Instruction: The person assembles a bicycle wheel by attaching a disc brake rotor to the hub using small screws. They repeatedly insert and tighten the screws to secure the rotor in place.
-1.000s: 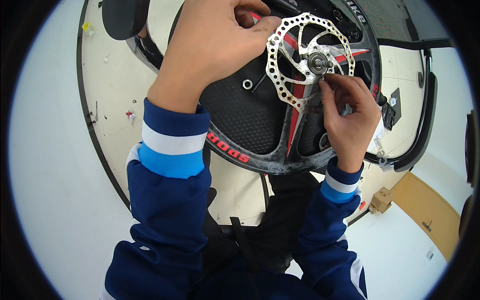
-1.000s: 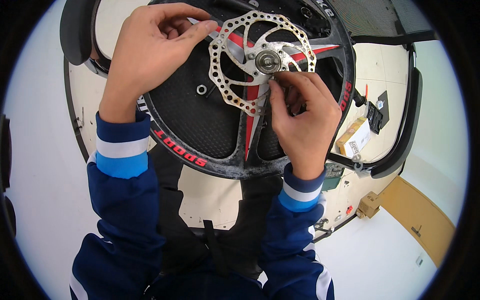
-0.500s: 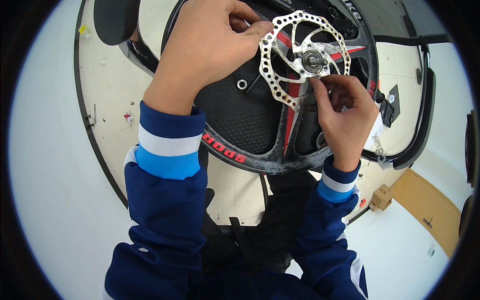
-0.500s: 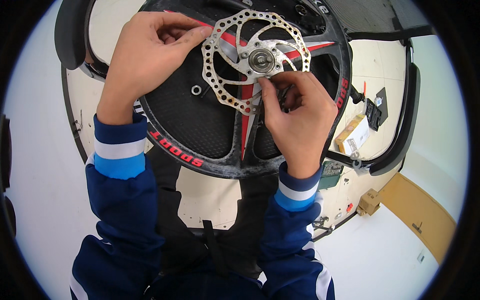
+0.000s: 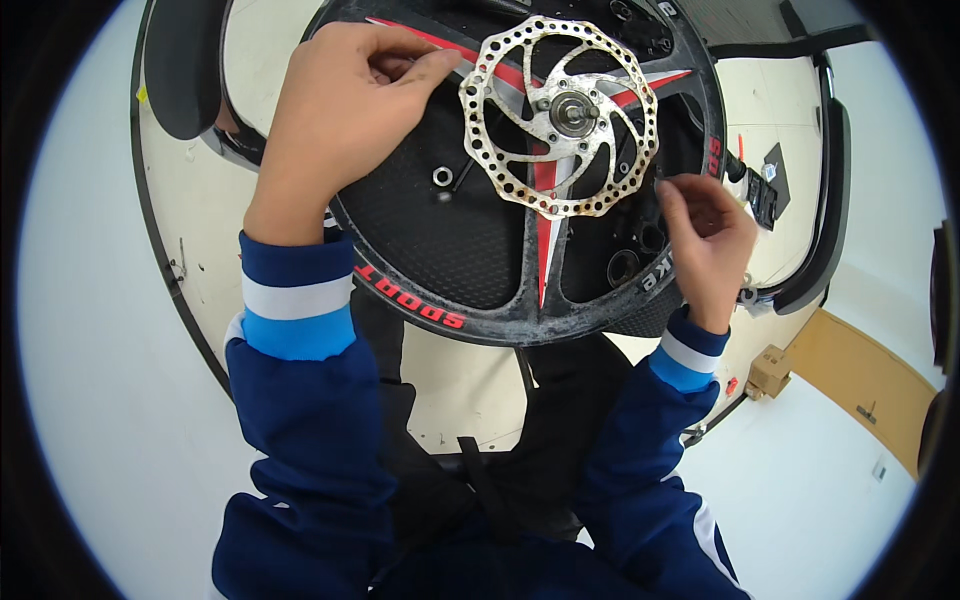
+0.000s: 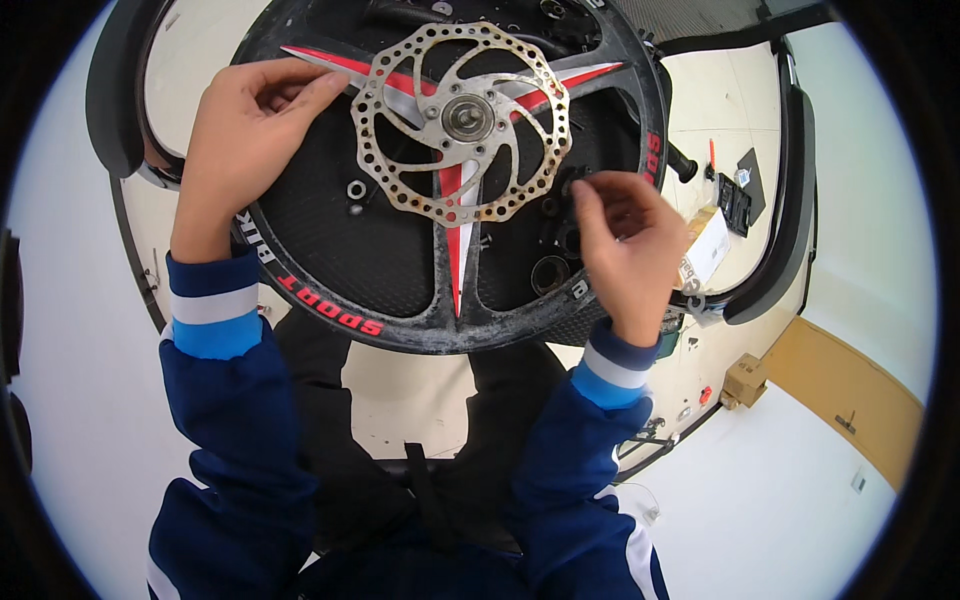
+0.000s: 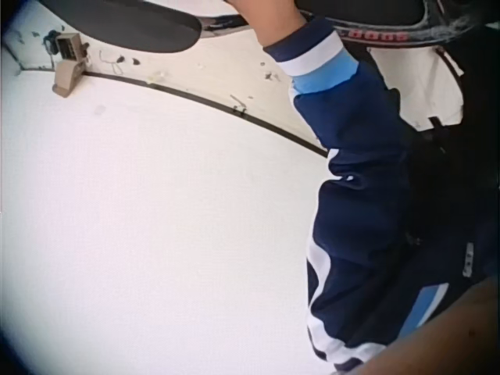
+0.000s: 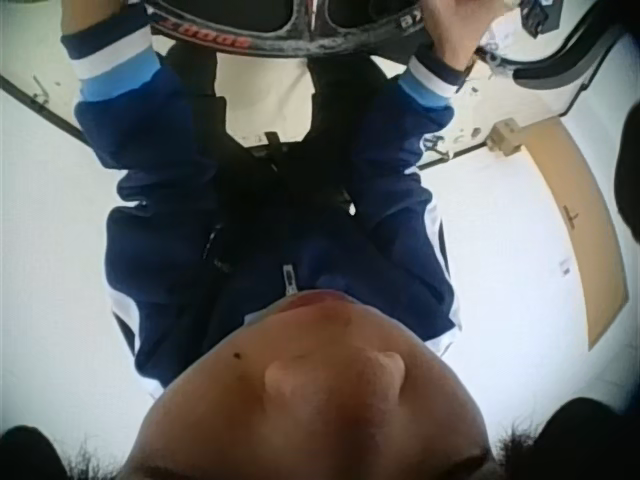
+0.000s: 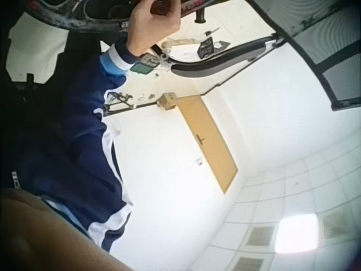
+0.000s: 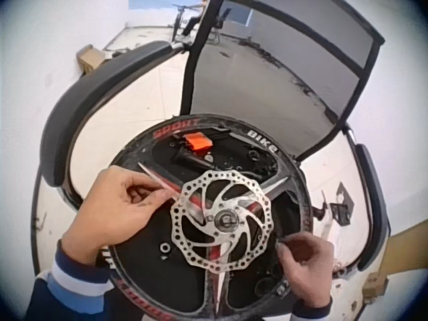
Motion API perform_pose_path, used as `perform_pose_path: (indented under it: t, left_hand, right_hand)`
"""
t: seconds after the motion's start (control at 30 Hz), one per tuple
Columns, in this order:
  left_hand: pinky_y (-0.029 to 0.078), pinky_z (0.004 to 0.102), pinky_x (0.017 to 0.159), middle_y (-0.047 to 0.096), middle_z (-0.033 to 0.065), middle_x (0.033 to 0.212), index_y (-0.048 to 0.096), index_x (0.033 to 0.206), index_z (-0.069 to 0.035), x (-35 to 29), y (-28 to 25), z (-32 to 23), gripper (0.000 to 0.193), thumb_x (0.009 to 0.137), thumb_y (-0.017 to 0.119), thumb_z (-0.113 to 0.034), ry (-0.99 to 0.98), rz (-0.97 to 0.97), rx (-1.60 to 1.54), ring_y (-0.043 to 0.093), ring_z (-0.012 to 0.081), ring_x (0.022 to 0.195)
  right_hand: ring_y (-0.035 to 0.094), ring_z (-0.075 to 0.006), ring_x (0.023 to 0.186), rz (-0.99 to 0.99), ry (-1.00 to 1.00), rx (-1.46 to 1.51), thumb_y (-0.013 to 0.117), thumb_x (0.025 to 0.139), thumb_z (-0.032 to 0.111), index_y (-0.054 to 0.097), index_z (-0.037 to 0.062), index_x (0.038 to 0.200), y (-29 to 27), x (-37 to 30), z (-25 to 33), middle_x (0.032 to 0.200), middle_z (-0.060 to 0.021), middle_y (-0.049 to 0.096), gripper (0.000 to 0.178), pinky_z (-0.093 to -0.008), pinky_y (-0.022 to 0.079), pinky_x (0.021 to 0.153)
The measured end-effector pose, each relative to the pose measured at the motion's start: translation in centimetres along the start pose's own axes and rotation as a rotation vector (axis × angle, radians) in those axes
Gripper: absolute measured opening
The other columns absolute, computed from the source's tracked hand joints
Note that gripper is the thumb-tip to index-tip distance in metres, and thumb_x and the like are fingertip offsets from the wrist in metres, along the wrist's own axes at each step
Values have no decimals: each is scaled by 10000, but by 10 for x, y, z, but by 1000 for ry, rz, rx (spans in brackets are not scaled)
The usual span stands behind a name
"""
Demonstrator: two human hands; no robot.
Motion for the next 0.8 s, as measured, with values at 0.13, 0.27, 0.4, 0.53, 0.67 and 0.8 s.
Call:
perform_pose_path:
  t: [0.13, 0.27, 0.4, 0.53, 0.67, 0.8]
  left_hand:
    - [417, 212, 583, 631, -9, 684, 741, 922, 32, -6, 8, 14, 250, 867, 739, -212, -121, 156, 17, 513, 47, 615]
    - [454, 229, 550, 649, 41, 634, 726, 848, 52, -41, 18, 19, 187, 812, 755, -129, -232, 411, 117, 569, 79, 565]
    - [534, 267, 596, 691, 169, 670, 716, 819, 68, -70, 46, 9, 188, 733, 801, -76, -213, 493, 77, 689, 193, 600]
    - [537, 278, 605, 694, 188, 691, 717, 826, 75, -60, 46, 8, 186, 738, 788, -72, -206, 315, 174, 693, 221, 598]
    - [539, 292, 616, 696, 197, 710, 724, 838, 66, -59, 53, 4, 160, 743, 765, -55, -114, 277, 216, 695, 238, 607]
    - [530, 277, 607, 692, 168, 693, 718, 814, 64, -61, 40, 2, 139, 749, 759, -51, -136, 299, 114, 679, 193, 600]
  right_hand:
    - [521, -73, 534, 195, 10, -55, 740, 808, 68, 704, -36, 871, 30, -10, 7, 674, -55, 657, 127, -225, 409, 508]
    - [520, -128, 507, 335, -7, -185, 746, 778, 85, 710, -35, 860, 50, -13, 6, 679, -99, 661, 150, -256, 421, 503]
    - [529, -138, 508, 307, -4, -124, 744, 781, 96, 719, -31, 870, 45, -11, 8, 695, -112, 678, 157, -264, 427, 503]
    - [536, -129, 511, 304, -15, -79, 743, 788, 100, 724, -25, 877, 44, -13, 8, 682, -107, 671, 155, -262, 426, 504]
    - [545, -120, 517, 308, 19, -67, 748, 794, 111, 726, -23, 893, 37, -14, 4, 673, -102, 664, 168, -256, 430, 509]
    - [557, -85, 545, 238, 59, -51, 742, 820, 91, 717, -37, 916, 14, -12, -9, 680, -72, 669, 162, -227, 432, 523]
Point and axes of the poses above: each hand's wrist, its own x-axis towards the middle knuckle, its own y-axis out of the palm, z = x × y, the point moved 10 cm from there along x, towards the middle knuckle
